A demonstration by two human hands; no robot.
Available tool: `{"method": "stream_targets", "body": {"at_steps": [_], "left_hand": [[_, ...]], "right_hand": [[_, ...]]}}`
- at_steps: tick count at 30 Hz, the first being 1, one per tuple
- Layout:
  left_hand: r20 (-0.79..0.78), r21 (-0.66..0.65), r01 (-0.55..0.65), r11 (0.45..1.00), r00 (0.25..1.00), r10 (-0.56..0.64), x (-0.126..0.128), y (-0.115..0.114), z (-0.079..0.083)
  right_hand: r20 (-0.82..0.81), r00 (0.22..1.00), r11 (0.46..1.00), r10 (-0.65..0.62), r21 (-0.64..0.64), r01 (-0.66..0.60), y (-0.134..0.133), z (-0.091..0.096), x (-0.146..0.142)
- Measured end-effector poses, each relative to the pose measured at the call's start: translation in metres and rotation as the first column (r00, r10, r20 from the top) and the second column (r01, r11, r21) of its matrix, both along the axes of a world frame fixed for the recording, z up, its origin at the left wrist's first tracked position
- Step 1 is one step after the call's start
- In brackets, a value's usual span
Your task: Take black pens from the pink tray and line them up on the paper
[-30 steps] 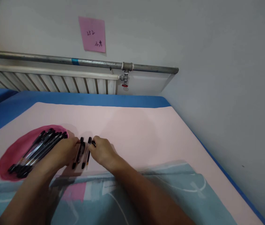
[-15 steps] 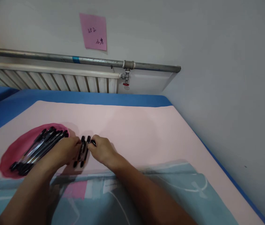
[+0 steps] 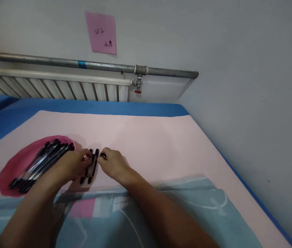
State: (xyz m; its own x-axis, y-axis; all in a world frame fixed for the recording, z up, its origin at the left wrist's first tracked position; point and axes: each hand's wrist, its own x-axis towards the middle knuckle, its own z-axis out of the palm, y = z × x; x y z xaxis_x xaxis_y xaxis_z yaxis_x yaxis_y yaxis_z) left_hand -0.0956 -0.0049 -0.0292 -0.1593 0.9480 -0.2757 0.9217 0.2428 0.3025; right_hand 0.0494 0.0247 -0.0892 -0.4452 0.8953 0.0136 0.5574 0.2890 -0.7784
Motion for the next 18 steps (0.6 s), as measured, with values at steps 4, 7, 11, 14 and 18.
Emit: {"method": "stream_targets", "body": {"at_steps": [4, 7, 11, 14, 18], "left_hand": [[-0.012, -0.05, 0.057, 0.997, 0.998, -0.058, -0.001, 0.002, -0.004], [-0.012, -0.067, 0.06, 0.996, 0.998, -0.061, -0.001, 0.002, -0.005], [-0.001, -0.07, 0.05, 0.996, 0.999, -0.05, -0.002, 0.002, -0.005], [0.021, -0.058, 0.029, 0.998, 0.999, -0.028, -0.002, 0.001, -0.002], [0.052, -0.025, 0.002, 1.0, 0.999, -0.001, -0.001, -0.001, 0.005]], "right_hand": [[-0.012, 1.0, 1.0, -0.001, 0.001, 0.001, 0.001, 0.001, 0.002], [-0.006, 1.0, 1.0, -0.005, -0.001, 0.005, 0.001, 0.002, 0.003], [0.014, 1.0, 1.0, 0.022, -0.003, -0.022, 0.0, 0.006, 0.006], [0.026, 0.994, 0.994, 0.108, -0.025, -0.107, -0.005, 0.011, 0.009], [0.033, 0.966, 0.965, 0.258, -0.068, -0.255, -0.015, 0.018, 0.011]]}}
